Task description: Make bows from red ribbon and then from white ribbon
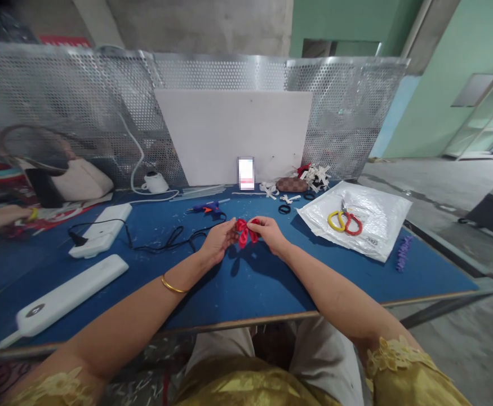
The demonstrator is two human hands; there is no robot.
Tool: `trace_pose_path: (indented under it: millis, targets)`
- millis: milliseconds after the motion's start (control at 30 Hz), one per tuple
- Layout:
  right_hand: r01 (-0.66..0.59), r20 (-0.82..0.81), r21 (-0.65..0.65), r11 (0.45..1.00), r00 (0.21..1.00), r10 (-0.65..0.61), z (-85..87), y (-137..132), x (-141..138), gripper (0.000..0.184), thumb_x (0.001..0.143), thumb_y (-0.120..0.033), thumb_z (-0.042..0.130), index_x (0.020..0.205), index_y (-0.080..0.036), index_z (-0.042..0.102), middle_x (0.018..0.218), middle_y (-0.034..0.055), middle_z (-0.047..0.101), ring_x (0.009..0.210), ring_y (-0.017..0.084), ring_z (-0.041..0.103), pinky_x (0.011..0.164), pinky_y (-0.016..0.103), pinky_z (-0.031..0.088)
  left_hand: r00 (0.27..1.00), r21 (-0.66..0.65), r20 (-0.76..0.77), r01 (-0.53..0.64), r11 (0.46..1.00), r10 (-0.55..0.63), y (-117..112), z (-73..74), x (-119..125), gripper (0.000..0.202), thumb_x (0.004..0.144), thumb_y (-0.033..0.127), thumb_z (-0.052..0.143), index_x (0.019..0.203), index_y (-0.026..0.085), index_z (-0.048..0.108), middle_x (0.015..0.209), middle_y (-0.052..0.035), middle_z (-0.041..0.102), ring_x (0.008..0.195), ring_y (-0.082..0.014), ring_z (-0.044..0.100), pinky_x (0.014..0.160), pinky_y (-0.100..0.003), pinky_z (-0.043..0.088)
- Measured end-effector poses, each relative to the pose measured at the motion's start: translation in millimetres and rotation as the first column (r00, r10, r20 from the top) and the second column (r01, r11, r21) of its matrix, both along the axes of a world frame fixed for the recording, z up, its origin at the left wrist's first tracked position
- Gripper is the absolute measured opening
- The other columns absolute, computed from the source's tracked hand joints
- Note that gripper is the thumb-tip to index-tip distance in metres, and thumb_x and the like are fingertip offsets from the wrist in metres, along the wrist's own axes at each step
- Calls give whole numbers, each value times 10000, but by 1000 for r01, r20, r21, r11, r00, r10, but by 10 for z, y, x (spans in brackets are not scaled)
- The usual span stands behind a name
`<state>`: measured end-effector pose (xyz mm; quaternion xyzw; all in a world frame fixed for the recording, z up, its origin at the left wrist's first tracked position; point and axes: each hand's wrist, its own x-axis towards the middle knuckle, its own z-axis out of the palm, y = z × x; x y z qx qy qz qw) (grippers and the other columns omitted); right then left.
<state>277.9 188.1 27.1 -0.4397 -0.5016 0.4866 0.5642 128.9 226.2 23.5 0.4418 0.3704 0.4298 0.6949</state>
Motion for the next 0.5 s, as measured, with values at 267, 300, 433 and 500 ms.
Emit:
trace_pose_path:
  millis: [267, 300, 433, 500]
  targets:
    - [29, -14, -22, 999, 999, -29, -30, 18, 6, 325, 664, -461, 695, 682, -148, 606, 543, -31, 526, 478, 76, 428, 498, 216, 353, 998, 55, -37, -39, 998, 41, 4, -19, -5, 348, 510, 364, 806, 719, 135, 648, 605, -8, 632, 529, -101, 547, 567, -231, 426]
    - [40, -29, -31, 999, 999, -41, -32, 21, 8, 334, 665, -473, 689, 684, -151, 604, 546, -31, 524, 480, 77, 429, 498, 218, 357, 998, 53, -30, -49, 997, 51, 5, -16, -6, 345, 512, 369, 803, 714, 139, 643, 603, -4, 631, 529, -99, 547, 565, -227, 426]
    - [120, -40, -42, 992, 992, -122, -28, 33, 25, 325, 629, -457, 710, 675, -155, 600, 545, -29, 530, 485, 82, 446, 504, 222, 372, 998, 39, -19, -54, 998, 55, 1, 14, -18, 348, 512, 374, 805, 711, 140, 643, 628, -11, 643, 539, -98, 559, 552, -216, 422]
    - [140, -34, -27, 990, 989, -141, -23, 32, 24, 313, 623, -444, 713, 667, -156, 598, 550, -27, 541, 488, 82, 452, 510, 222, 374, 1000, 29, -20, -21, 999, 22, -16, 23, -17, 354, 544, 408, 789, 723, 136, 652, 645, -21, 649, 537, -99, 559, 544, -217, 421]
